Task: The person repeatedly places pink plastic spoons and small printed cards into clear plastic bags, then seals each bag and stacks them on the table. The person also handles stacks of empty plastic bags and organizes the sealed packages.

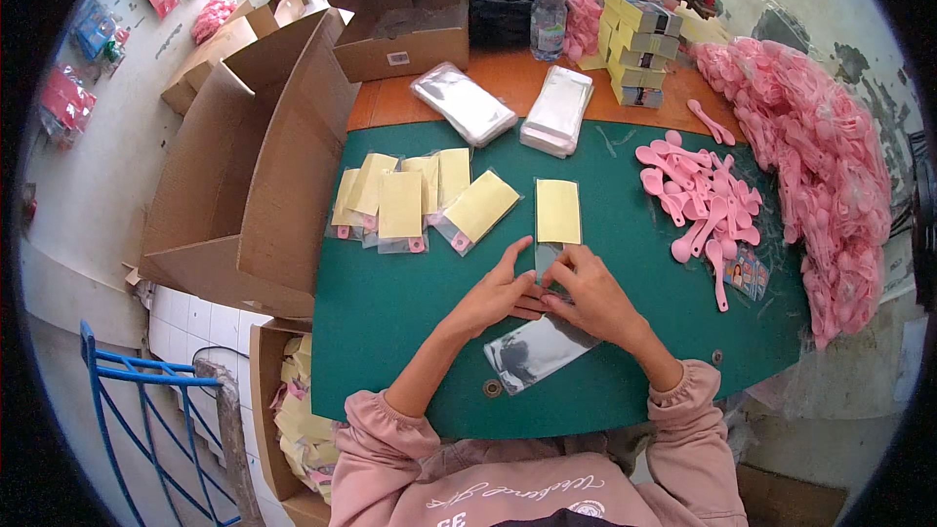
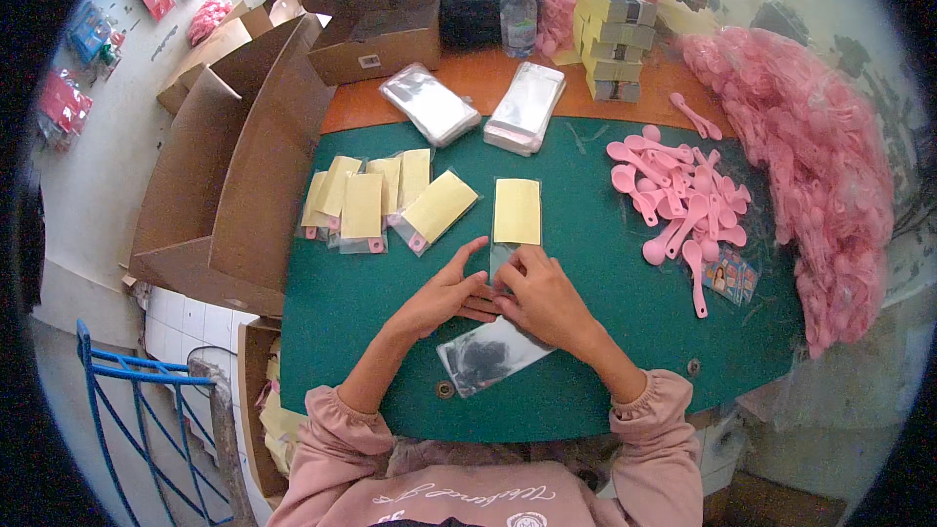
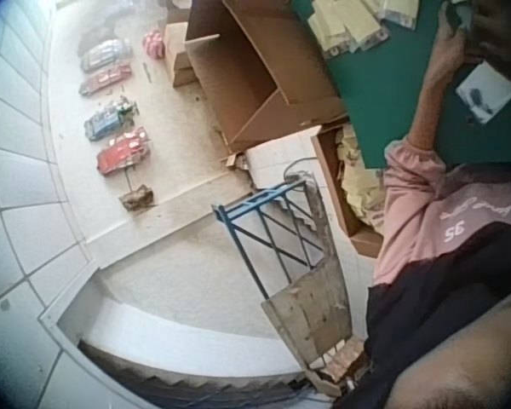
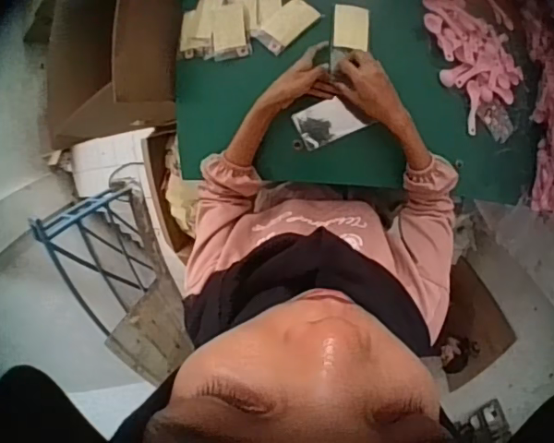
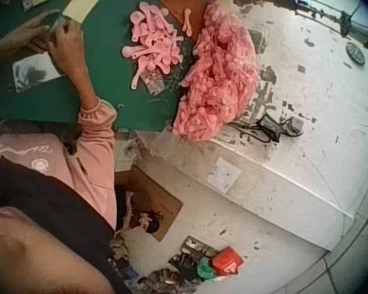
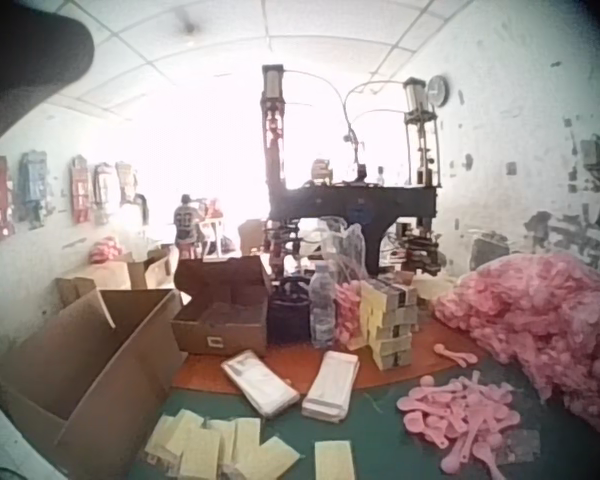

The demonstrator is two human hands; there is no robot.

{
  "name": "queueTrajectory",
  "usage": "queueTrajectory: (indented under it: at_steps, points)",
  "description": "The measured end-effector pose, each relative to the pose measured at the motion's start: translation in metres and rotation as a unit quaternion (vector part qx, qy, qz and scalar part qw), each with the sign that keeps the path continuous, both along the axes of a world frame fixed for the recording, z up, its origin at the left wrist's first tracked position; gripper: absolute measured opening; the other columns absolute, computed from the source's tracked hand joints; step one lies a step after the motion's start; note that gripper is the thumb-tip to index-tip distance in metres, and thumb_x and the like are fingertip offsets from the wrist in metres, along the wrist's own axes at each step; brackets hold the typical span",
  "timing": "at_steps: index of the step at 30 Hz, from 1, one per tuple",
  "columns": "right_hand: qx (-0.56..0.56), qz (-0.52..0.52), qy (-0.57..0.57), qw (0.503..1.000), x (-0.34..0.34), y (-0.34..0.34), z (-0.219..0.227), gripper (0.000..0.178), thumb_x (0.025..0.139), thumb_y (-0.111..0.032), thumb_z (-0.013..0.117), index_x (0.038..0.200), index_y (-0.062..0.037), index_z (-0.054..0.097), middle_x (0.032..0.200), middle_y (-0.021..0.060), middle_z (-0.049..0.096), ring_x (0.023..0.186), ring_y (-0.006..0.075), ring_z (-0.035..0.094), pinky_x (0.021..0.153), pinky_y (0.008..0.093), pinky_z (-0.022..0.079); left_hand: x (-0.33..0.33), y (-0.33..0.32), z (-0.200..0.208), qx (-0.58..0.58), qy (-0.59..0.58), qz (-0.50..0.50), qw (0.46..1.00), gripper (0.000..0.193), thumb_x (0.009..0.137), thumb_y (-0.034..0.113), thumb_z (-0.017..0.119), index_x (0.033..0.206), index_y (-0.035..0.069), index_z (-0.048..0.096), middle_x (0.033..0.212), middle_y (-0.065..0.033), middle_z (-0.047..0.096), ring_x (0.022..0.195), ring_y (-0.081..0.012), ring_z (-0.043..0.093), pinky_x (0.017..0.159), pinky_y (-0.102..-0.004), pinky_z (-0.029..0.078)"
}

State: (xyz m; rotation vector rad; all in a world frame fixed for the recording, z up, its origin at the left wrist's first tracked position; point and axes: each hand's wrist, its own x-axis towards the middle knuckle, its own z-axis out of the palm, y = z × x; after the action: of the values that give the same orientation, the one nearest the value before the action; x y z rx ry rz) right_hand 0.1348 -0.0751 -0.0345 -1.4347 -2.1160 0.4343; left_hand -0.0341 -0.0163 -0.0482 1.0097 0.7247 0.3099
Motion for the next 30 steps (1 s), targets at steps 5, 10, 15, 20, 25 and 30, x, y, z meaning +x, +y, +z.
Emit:
queueTrajectory:
  at_steps: [5, 10, 15, 20, 25, 30]
  points:
    - [0.021, 0.013, -0.031, 0.999, -0.004, 0.002, -0.008, 0.014, 0.069, -0.01, 0.061, 0.077, -0.0038, 0.053, 0.084, 0.0115, 0.047, 0.085, 0.0278, 0.049, 0.073, 0.038, 0.04, 0.003, 0.0, -0.007, -0.009, -0.013, 0.024, 1.0, 0.052, 0.093, 0.017, 0.04, 0.138, 0.015, 0.014, 0.096, -0.0167, 0.059, 0.086, -0.0233, 0.061, 0.076, -0.0356, 0.051]
    - [0.098, 0.053, -0.091, 0.99, -0.01, -0.001, -0.003, 0.012, 0.068, -0.008, 0.059, 0.076, -0.0036, 0.051, 0.081, 0.0118, 0.047, 0.083, 0.0286, 0.049, 0.072, 0.0378, 0.04, 0.006, -0.002, -0.022, 0.07, -0.003, 0.052, 0.996, 0.055, 0.091, 0.01, 0.041, 0.138, 0.011, 0.012, 0.094, -0.0154, 0.059, 0.085, -0.0208, 0.061, 0.075, -0.0325, 0.052]
    - [-0.029, 0.143, 0.115, 0.983, 0.017, 0.001, 0.014, 0.012, 0.07, -0.009, 0.059, 0.075, -0.0045, 0.049, 0.078, 0.0102, 0.045, 0.075, 0.0247, 0.048, 0.068, 0.0317, 0.039, 0.012, -0.003, -0.017, 0.058, 0.025, 0.158, 0.985, 0.055, 0.088, 0.004, 0.042, 0.136, 0.009, 0.017, 0.09, -0.0136, 0.061, 0.08, -0.0165, 0.061, 0.071, -0.0282, 0.053]
    - [-0.152, 0.046, 0.297, 0.942, 0.124, 0.021, 0.05, 0.01, 0.08, -0.011, 0.055, 0.075, -0.0055, 0.048, 0.077, 0.0019, 0.046, 0.071, 0.0106, 0.046, 0.062, 0.0225, 0.037, 0.003, 0.0, -0.006, 0.036, -0.021, 0.085, 0.996, 0.047, 0.088, 0.004, 0.041, 0.133, 0.011, 0.025, 0.092, -0.0129, 0.061, 0.082, -0.0151, 0.061, 0.069, -0.0265, 0.051]
    - [0.039, -0.411, -0.086, 0.907, 0.243, 0.027, 0.036, 0.022, 0.078, -0.002, 0.048, 0.1, 0.0038, 0.049, 0.092, 0.0117, 0.055, 0.083, 0.0224, 0.055, 0.075, 0.03, 0.044, 0.014, 0.0, -0.009, 0.085, 0.006, 0.055, 0.995, 0.034, 0.09, 0.007, 0.04, 0.124, 0.011, 0.039, 0.097, -0.0097, 0.061, 0.084, -0.0123, 0.06, 0.068, -0.0243, 0.05]
    - [0.163, -0.213, -0.034, 0.963, 0.106, 0.014, 0.038, 0.045, 0.071, 0.002, 0.049, 0.115, 0.0001, 0.041, 0.105, 0.0179, 0.047, 0.105, 0.034, 0.046, 0.096, 0.0363, 0.033, 0.006, -0.002, -0.005, 0.056, -0.038, 0.041, 0.997, 0.024, 0.091, 0.01, 0.039, 0.111, 0.006, 0.052, 0.1, -0.0034, 0.061, 0.082, -0.0079, 0.059, 0.069, -0.0209, 0.048]
